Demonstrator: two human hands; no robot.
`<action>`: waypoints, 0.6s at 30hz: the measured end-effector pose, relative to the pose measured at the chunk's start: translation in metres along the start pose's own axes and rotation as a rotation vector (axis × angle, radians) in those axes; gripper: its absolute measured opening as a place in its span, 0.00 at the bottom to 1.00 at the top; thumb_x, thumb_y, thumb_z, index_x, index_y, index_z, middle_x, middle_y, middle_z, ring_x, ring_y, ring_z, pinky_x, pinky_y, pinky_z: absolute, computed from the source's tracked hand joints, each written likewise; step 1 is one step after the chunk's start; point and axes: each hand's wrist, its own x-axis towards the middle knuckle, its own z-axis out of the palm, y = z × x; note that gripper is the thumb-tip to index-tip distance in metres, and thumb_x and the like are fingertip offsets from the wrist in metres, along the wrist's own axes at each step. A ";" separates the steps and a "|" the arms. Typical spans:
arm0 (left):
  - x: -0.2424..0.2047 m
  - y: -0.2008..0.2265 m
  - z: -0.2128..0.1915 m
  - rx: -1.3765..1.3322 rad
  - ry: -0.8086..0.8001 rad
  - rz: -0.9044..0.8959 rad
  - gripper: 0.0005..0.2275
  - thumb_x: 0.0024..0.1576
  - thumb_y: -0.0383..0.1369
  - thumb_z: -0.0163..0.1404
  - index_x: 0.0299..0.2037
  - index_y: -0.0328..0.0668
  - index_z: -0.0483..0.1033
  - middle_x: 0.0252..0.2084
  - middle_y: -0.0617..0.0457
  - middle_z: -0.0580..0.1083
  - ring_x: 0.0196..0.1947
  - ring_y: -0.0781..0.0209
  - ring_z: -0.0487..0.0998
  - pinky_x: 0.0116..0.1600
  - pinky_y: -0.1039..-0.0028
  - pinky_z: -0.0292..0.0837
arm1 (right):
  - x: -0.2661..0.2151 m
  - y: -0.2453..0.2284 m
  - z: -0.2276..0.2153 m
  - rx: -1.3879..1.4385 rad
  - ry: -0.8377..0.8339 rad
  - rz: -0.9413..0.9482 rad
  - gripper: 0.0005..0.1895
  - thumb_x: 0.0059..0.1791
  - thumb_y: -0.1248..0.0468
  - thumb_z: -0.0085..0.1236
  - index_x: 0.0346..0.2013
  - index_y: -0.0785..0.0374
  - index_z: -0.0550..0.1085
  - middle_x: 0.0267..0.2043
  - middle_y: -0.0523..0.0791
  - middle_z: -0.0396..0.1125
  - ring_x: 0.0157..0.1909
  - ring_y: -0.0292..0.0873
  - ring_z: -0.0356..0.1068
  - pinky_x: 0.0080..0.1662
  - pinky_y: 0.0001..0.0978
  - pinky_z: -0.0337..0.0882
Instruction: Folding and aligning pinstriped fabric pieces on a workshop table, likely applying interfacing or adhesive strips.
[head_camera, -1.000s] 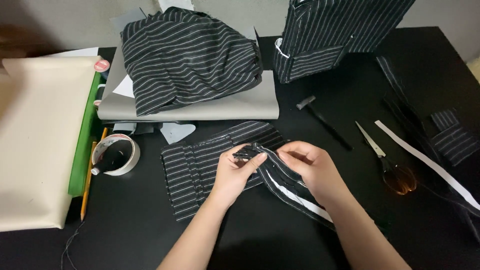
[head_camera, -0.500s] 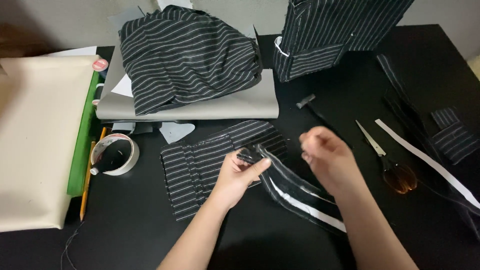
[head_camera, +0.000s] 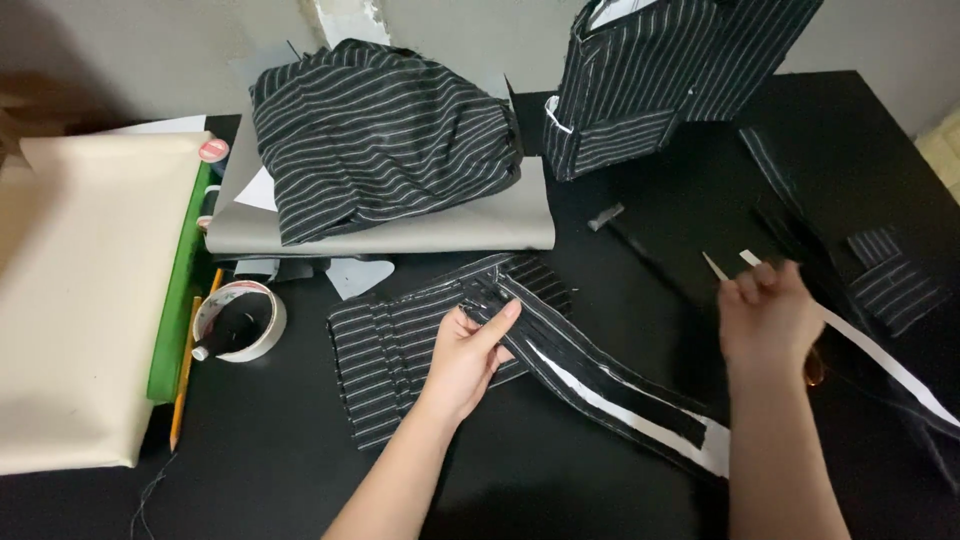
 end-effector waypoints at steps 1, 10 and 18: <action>0.000 0.001 0.000 0.001 -0.002 0.002 0.04 0.54 0.25 0.50 0.32 0.31 0.77 0.38 0.43 0.77 0.39 0.54 0.79 0.43 0.67 0.80 | -0.001 -0.004 -0.002 0.002 -0.002 -0.001 0.10 0.54 0.67 0.38 0.28 0.53 0.58 0.23 0.37 0.52 0.23 0.33 0.44 0.32 0.25 0.48; 0.000 0.005 -0.001 -0.053 0.127 -0.019 0.14 0.53 0.24 0.52 0.16 0.44 0.65 0.28 0.44 0.77 0.29 0.58 0.80 0.29 0.78 0.76 | 0.019 -0.035 -0.022 0.177 0.236 -0.246 0.15 0.52 0.70 0.31 0.21 0.54 0.51 0.20 0.37 0.44 0.20 0.33 0.37 0.28 0.24 0.45; 0.000 0.010 -0.004 -0.101 0.060 0.050 0.15 0.53 0.22 0.52 0.13 0.42 0.66 0.28 0.47 0.76 0.30 0.59 0.79 0.33 0.76 0.78 | 0.070 -0.044 -0.072 0.080 0.130 -0.410 0.32 0.48 0.58 0.39 0.65 0.68 0.51 0.69 0.53 0.47 0.70 0.52 0.42 0.65 0.43 0.48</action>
